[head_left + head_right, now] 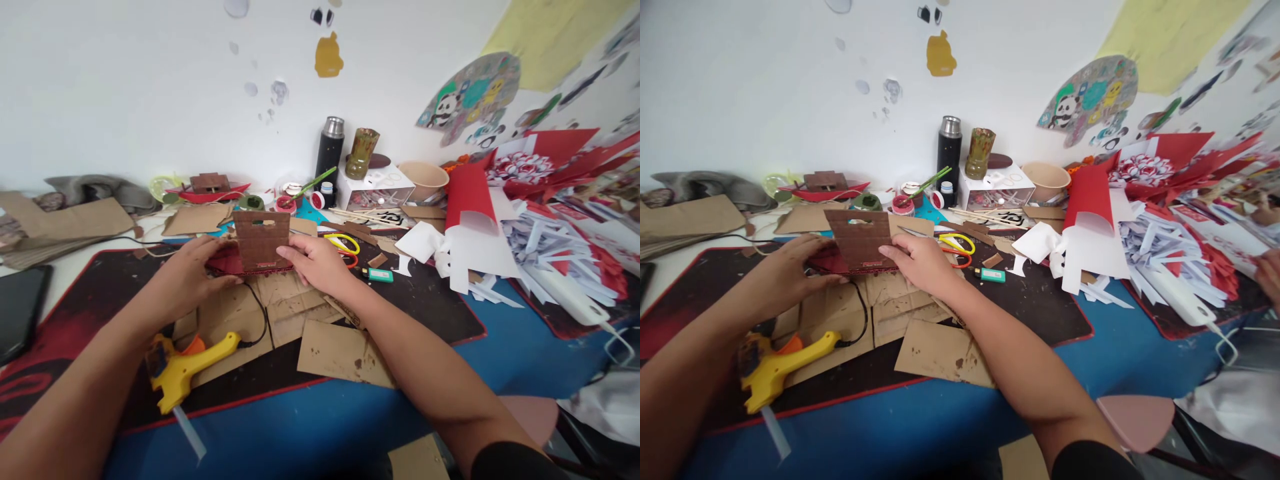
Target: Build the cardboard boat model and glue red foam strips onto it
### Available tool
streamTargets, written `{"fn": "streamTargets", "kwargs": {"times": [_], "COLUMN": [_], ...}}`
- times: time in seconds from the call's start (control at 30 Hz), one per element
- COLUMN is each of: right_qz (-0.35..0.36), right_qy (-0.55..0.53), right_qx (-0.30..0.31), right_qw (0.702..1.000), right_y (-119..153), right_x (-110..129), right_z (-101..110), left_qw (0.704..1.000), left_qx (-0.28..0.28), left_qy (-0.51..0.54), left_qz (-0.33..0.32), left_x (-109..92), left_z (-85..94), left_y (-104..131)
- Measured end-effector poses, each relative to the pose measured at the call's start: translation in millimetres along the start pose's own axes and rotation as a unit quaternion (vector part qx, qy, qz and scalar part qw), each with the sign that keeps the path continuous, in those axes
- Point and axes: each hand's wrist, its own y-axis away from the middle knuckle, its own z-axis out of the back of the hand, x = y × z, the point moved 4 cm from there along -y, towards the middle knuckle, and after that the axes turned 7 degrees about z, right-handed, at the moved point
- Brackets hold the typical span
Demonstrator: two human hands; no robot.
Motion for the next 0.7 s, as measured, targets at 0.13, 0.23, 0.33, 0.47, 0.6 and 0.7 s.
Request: {"fn": "streamTargets", "kwargs": {"times": [0.13, 0.23, 0.33, 0.47, 0.6, 0.7], "right_qz": [0.001, 0.009, 0.012, 0.009, 0.011, 0.017], "right_qy": [0.007, 0.014, 0.012, 0.001, 0.005, 0.001], "right_qx": [0.003, -0.004, -0.010, -0.010, -0.004, -0.005], "right_qw": [1.000, 1.000, 1.000, 1.000, 1.000, 1.000], "right_y": [0.8, 0.7, 0.7, 0.9, 1.0, 1.2], "right_x": [0.8, 0.9, 0.3, 0.1, 1.5, 2.5], "right_z": [0.6, 1.2, 1.2, 1.2, 1.3, 1.5], "left_qw": [1.000, 1.000, 1.000, 1.000, 1.000, 1.000], "left_qx": [-0.001, 0.005, 0.011, 0.010, -0.002, 0.002], "left_qy": [0.011, 0.012, 0.009, 0.012, 0.021, 0.017], "left_qz": [0.000, 0.004, 0.006, 0.009, 0.002, 0.005], "left_x": [-1.5, -0.6, 0.1, -0.8, -2.2, -1.8], "left_z": [0.4, 0.6, 1.2, 1.1, 0.9, 1.0], "left_y": [0.2, -0.2, -0.2, 0.9, 1.5, 0.8]}}
